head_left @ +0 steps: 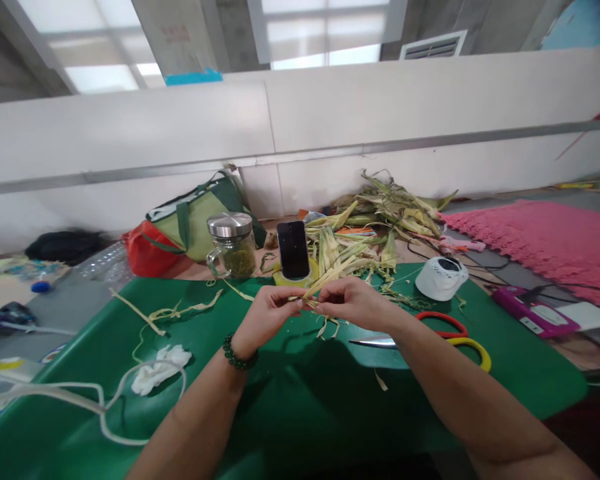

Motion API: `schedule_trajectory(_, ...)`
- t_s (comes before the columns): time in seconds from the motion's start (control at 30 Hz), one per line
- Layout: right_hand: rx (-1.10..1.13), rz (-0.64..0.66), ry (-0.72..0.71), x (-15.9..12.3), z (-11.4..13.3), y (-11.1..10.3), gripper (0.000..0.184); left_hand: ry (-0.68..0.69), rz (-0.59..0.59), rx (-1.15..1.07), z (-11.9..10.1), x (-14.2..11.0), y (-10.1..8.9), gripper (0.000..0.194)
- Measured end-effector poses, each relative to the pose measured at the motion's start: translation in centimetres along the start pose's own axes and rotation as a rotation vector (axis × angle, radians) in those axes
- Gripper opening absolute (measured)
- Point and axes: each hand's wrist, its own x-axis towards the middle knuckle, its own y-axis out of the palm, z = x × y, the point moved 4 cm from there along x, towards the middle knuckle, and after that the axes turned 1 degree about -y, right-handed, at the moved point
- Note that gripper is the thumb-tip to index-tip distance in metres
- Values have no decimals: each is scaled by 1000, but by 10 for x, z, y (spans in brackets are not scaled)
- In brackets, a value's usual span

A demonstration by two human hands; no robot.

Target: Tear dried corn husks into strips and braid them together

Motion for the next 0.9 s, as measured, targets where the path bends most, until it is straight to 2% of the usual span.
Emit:
schedule_trajectory(0.1,-87,-24,18,-5,4,-7,16,0,-22,8,2,1,-1,24)
schedule_trajectory(0.2,37,-2,35,-10,10,-11,11,3,-44,2,2,1,-2,23)
schedule_trajectory(0.3,224,116,-77,-13,19,-10,18,3,-42,2,0,1,0,24)
schedule_trajectory(0.37,245,131,-180,-13,23,-9,22,11,-25,-4,-3,0,1,26)
schedule_trajectory(0.63,-362,-165,-539,-11,19,2,21,20,37,-4,-2,-1,7,27)
schedule_trajectory(0.77,-489,-258,-550,-12,19,14,22,65,60,86,-4,-1,11,18)
schedule_trajectory(0.9,-494,-358,-515,-10,18,17,18,101,117,95,-3,-1,15,18)
